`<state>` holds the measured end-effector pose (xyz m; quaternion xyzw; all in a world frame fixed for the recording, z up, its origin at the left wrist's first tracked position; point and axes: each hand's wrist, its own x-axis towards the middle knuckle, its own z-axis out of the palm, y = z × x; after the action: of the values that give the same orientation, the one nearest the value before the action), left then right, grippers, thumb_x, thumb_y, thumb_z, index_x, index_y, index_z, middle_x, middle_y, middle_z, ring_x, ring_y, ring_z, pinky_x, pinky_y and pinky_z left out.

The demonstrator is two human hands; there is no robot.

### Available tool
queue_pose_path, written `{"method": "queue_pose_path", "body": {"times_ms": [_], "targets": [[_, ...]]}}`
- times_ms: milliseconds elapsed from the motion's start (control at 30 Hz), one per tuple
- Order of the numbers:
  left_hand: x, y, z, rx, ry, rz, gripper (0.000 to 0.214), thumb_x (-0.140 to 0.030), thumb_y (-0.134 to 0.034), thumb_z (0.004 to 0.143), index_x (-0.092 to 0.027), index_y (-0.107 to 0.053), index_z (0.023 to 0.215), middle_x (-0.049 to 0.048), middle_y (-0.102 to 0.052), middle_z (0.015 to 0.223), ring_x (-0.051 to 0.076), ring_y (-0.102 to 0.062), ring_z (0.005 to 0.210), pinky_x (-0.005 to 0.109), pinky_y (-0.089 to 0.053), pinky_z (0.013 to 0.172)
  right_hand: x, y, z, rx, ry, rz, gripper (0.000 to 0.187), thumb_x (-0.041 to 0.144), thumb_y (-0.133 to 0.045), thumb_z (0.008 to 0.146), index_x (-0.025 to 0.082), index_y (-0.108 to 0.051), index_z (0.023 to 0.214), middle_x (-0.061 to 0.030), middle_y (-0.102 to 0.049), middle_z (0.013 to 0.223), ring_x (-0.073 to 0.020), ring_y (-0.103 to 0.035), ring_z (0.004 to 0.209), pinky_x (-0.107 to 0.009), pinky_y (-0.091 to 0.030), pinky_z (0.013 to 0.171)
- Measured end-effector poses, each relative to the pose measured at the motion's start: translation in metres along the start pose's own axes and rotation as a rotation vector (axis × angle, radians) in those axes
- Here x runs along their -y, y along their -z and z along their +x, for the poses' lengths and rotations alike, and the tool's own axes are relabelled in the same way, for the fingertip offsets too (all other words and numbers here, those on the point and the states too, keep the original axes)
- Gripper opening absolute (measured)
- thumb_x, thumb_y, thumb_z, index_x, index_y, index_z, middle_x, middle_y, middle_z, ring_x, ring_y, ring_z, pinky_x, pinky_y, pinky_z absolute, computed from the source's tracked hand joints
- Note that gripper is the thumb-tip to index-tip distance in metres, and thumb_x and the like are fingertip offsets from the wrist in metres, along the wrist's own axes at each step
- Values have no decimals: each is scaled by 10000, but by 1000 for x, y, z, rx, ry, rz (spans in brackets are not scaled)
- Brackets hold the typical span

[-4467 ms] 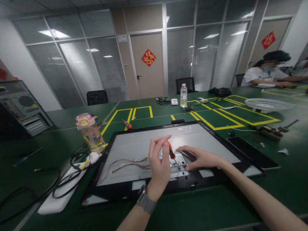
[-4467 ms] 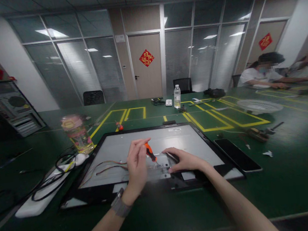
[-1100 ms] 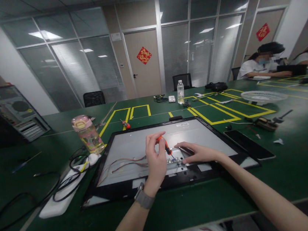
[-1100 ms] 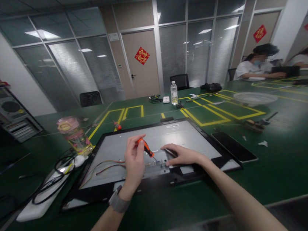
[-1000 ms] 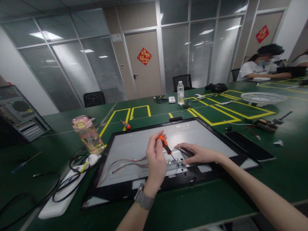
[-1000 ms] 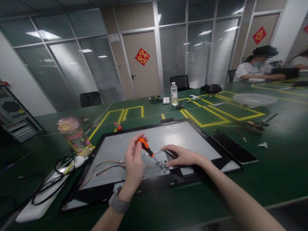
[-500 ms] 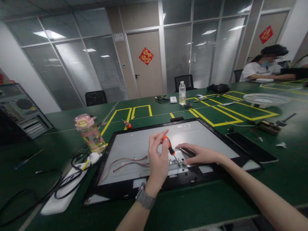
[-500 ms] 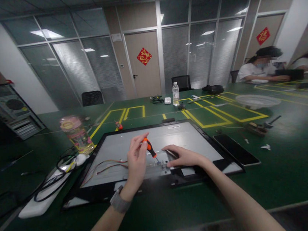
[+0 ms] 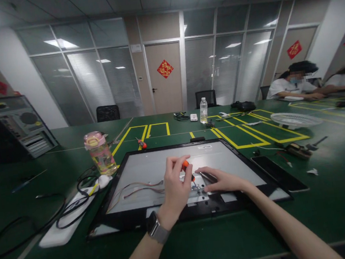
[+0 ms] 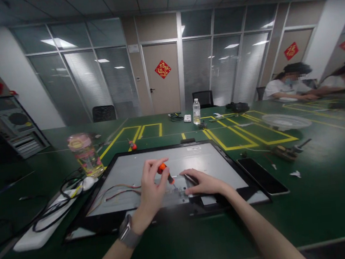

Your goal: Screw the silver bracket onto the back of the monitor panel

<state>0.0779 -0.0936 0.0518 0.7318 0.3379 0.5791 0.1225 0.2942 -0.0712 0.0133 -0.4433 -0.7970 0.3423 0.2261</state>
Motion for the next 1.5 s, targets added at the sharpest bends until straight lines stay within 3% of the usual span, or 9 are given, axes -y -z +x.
{"method": "queue_pose_path", "body": {"times_ms": [167, 333, 533, 667, 833, 1000, 1167, 1367, 1500], "targets": [[2, 1, -2, 79, -32, -34, 358, -178, -398, 933, -211, -523, 1266, 76, -517, 1067, 180, -538, 991, 326, -447, 885, -3, 0, 1, -6, 42, 23, 691, 485, -712, 738, 210, -469, 1324, -78, -504, 1356, -280, -442, 1261, -393, -330, 1092], [-2, 4, 6, 125, 69, -90, 303, -224, -459, 923, -214, -583, 1199, 51, -538, 988, 151, -581, 844, 298, -482, 811, 0, -1, 2, -15, 17, 17, 686, 467, -736, 709, 207, -497, 1297, -81, -524, 1333, -286, -468, 1232, -391, -355, 1069], [-1, 15, 22, 372, -93, -138, 336, -203, -467, 916, -229, -592, 1227, 70, -630, 1057, 187, -593, 992, 323, -465, 891, -1, -2, 4, -41, 29, 37, 689, 425, -759, 680, 207, -517, 1287, -79, -545, 1312, -285, -483, 1213, -394, -354, 1063], [10, 21, 15, 259, -71, -111, 322, -241, -537, 876, -207, -629, 1182, 49, -635, 870, 176, -610, 803, 316, -498, 789, 3, -2, 3, -41, 14, 44, 694, 402, -773, 660, 201, -533, 1279, -82, -550, 1307, -286, -489, 1207, -382, -360, 1056], [27, 27, 7, 245, 28, -168, 372, -256, -460, 912, -208, -551, 1269, 84, -659, 1078, 194, -625, 977, 325, -503, 852, 8, -1, 2, -44, -12, 34, 712, 405, -762, 665, 193, -517, 1299, -99, -519, 1346, -285, -465, 1241, -377, -334, 1080], [31, 28, 9, 183, 19, -86, 267, -289, -557, 868, -196, -648, 1102, 37, -643, 838, 168, -614, 762, 309, -510, 756, -1, -3, 4, -39, -23, 4, 729, 422, -751, 670, 184, -505, 1313, -112, -498, 1372, -299, -439, 1268, -397, -300, 1104], [25, 27, 6, 187, -31, -100, 315, -221, -466, 912, -202, -590, 1200, 90, -629, 1096, 197, -601, 993, 341, -493, 858, -4, -3, 4, -33, -20, -5, 717, 425, -744, 688, 191, -499, 1319, -104, -489, 1385, -287, -427, 1284, -384, -293, 1112], [21, 26, 4, 171, -24, -50, 281, -238, -512, 898, -205, -622, 1154, 61, -632, 927, 179, -610, 839, 332, -498, 805, -3, -3, 2, -25, -13, 3, 714, 428, -732, 692, 209, -490, 1327, -95, -487, 1390, -303, -426, 1281, -404, -305, 1103], [22, 26, 5, 187, -10, -101, 353, -213, -496, 897, -214, -567, 1243, 83, -620, 1080, 187, -609, 942, 342, -494, 853, -3, -2, 2, -11, 5, -10, 782, 390, -769, 635, 206, -477, 1336, -98, -479, 1394, -308, -418, 1286, -403, -297, 1106]]}}
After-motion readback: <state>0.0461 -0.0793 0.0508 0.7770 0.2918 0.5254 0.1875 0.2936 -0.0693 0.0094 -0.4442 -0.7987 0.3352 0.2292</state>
